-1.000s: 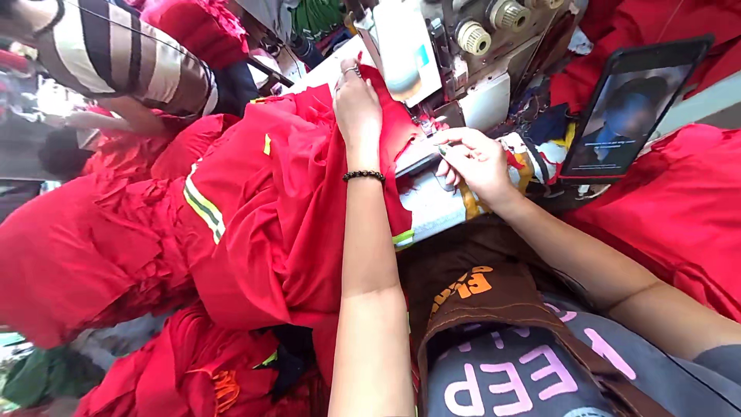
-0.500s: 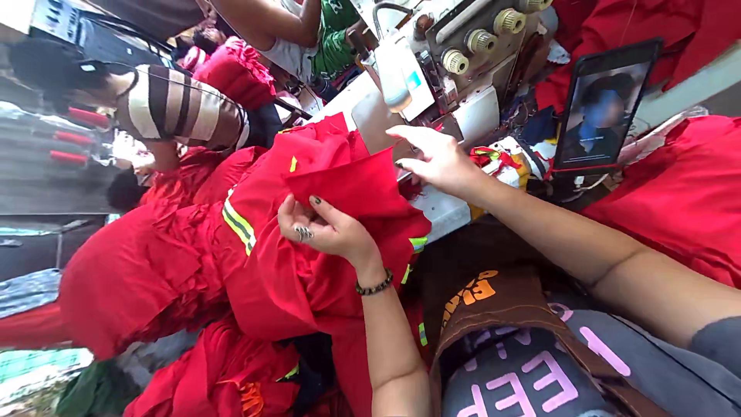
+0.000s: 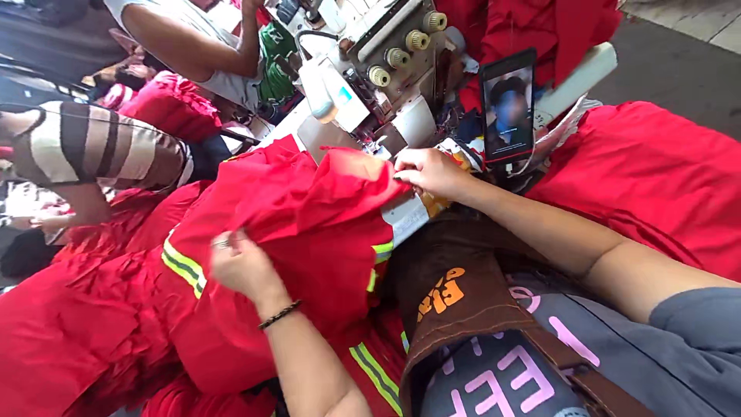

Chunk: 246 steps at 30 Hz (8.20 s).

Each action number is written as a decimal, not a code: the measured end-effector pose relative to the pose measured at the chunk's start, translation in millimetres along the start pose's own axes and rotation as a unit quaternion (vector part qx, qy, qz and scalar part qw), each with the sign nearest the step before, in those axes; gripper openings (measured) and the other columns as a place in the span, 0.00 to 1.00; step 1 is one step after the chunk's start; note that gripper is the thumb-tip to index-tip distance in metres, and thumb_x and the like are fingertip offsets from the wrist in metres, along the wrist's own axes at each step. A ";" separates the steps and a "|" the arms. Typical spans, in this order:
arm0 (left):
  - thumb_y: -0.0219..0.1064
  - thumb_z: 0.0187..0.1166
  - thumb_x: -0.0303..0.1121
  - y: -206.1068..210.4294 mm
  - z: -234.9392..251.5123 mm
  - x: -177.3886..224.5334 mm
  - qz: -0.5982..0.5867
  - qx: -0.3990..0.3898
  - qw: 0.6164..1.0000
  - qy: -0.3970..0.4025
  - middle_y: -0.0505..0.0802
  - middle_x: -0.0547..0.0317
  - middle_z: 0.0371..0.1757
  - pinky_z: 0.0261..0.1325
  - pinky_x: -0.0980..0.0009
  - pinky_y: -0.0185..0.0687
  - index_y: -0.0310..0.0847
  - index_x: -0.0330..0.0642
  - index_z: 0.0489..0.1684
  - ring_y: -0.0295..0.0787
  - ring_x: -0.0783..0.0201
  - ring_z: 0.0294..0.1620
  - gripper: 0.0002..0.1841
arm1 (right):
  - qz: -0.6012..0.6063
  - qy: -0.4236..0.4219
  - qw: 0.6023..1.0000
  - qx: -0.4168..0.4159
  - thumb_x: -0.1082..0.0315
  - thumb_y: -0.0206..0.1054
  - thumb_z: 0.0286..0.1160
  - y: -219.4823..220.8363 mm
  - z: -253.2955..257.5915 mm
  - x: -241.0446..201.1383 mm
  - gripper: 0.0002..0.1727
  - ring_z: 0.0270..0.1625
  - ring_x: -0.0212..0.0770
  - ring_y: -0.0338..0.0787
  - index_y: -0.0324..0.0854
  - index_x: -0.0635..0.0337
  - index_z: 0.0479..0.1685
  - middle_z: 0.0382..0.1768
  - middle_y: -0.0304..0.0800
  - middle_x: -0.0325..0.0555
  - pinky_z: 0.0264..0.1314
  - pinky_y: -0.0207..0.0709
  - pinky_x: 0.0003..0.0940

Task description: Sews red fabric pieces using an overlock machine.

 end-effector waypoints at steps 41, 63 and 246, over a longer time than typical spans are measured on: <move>0.61 0.84 0.43 27.5 -99.4 -70.4 0.110 0.073 0.990 0.048 0.95 0.42 0.42 0.38 0.42 0.83 0.91 0.37 0.40 0.93 0.40 0.40 0.18 | -0.331 -0.328 0.877 -0.114 0.67 0.68 0.78 138.8 57.9 -118.3 0.07 0.63 0.58 0.86 0.89 0.58 0.37 0.45 0.91 0.52 0.71 0.70 0.63; 0.58 0.89 0.35 17.2 -141.5 88.9 -0.665 -0.080 0.741 -0.048 0.90 0.55 0.64 0.64 0.63 0.87 0.78 0.38 0.72 0.90 0.63 0.59 0.18 | 0.141 -0.106 0.974 -0.141 0.67 0.60 0.86 53.0 36.3 -137.5 0.10 0.37 0.23 0.86 0.86 0.59 0.40 0.32 0.88 0.32 0.45 0.83 0.23; 0.66 0.82 0.33 30.7 -93.7 202.5 -0.116 -0.151 0.789 0.584 0.95 0.59 0.32 0.74 0.60 0.75 0.91 0.42 0.35 0.93 0.63 0.43 0.09 | -0.227 -0.305 0.924 -0.047 0.69 0.71 0.75 1.1 10.6 -34.0 0.06 0.54 0.57 0.93 0.90 0.58 0.46 0.65 0.85 0.60 0.48 0.90 0.55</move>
Point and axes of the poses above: each hand's wrist, its own z-axis towards the middle knuckle, its own y-axis out of the palm, x = y × z, the point moved 6 cm from there along z, towards the middle knuckle
